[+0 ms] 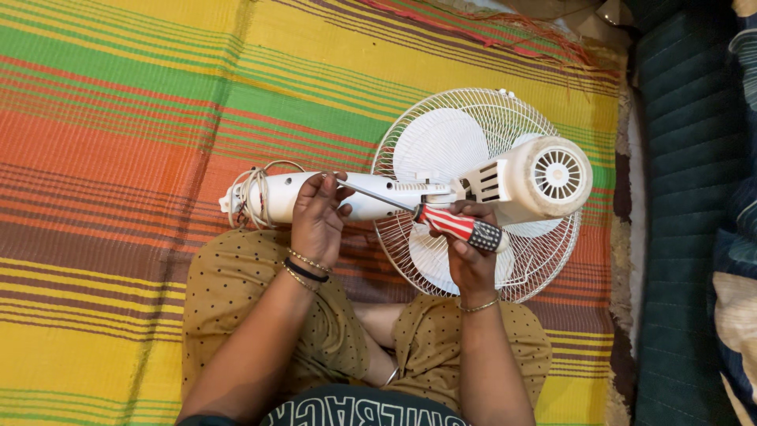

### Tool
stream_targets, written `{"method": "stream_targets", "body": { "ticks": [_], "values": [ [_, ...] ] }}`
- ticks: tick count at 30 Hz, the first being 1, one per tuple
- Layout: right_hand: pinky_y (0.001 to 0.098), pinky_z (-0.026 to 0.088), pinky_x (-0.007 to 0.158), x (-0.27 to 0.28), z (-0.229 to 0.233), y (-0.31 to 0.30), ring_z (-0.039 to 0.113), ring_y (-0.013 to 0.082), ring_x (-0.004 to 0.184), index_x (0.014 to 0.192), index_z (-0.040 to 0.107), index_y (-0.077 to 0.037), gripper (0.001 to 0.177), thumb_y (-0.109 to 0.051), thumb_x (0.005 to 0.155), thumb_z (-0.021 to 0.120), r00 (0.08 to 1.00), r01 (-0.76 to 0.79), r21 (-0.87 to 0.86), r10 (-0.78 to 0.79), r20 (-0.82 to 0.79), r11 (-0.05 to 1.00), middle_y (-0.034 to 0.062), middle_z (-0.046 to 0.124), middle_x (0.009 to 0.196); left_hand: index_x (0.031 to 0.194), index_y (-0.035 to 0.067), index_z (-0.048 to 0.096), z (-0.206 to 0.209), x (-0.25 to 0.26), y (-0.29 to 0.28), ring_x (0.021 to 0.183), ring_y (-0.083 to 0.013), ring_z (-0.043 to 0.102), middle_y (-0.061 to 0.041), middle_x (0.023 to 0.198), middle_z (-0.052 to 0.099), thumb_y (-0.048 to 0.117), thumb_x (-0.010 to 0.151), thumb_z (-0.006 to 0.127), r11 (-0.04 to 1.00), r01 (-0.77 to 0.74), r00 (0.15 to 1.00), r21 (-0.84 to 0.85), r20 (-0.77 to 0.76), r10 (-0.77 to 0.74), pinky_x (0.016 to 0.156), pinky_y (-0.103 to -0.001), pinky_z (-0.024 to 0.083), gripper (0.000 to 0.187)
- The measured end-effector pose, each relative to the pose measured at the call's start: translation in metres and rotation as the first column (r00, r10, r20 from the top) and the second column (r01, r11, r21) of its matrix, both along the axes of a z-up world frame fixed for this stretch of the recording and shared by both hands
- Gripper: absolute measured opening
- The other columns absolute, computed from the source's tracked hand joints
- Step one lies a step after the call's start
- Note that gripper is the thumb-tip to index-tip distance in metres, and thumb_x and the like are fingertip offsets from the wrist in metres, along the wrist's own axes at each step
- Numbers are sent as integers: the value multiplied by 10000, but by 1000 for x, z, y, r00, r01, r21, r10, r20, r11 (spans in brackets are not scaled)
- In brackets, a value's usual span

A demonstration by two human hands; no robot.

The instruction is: The person sits on a mat and uses a screwdriver to tighten screws on the neck and motor housing of a white table fan. They repeatedly adjust the fan's position and re-apply the screwdriver to the same fasteners throughout the clip.

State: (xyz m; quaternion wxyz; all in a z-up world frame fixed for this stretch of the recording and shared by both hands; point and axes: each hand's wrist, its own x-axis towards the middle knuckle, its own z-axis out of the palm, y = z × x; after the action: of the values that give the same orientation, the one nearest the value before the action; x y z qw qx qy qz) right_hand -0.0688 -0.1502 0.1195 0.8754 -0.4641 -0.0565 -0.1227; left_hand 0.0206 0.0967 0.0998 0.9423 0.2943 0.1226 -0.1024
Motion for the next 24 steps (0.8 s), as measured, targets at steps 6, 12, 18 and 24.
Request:
{"method": "stream_targets", "body": {
  "ticks": [6,12,18,24],
  "values": [
    [398,648,865,3,-13,-3,718,269,1059,1267,480,-49,605,-12,813,879,986,156,-185,-165,-35,970,151,639,1216,1101,136,641,8,2,8,1015,-207,717,-44,1122,721,199,979,718,995,-55,995,-77,74,61,816,-345,593,157],
    [377,655,852,-5,-15,-12,742,236,993,1163,520,-16,555,5,757,899,977,168,-289,-198,-80,943,118,646,1148,1104,80,645,9,9,26,980,-230,740,-89,1106,728,178,990,696,998,50,985,38,164,-55,802,-381,630,159],
    [278,531,538,-5,-28,-17,700,150,639,1043,657,-28,407,-381,868,761,965,65,-435,-169,-203,898,71,692,743,1110,60,653,0,10,23,945,-215,725,-100,1082,731,133,985,712,993,11,978,119,206,-36,821,-388,639,157],
    [342,525,518,7,-56,-23,514,120,499,988,667,-54,400,-451,1027,698,896,102,0,-92,-435,995,32,605,661,1131,31,660,-10,8,13,942,-220,733,-128,1110,741,128,990,717,976,12,964,215,255,-68,844,-381,636,181]
  ]
}}
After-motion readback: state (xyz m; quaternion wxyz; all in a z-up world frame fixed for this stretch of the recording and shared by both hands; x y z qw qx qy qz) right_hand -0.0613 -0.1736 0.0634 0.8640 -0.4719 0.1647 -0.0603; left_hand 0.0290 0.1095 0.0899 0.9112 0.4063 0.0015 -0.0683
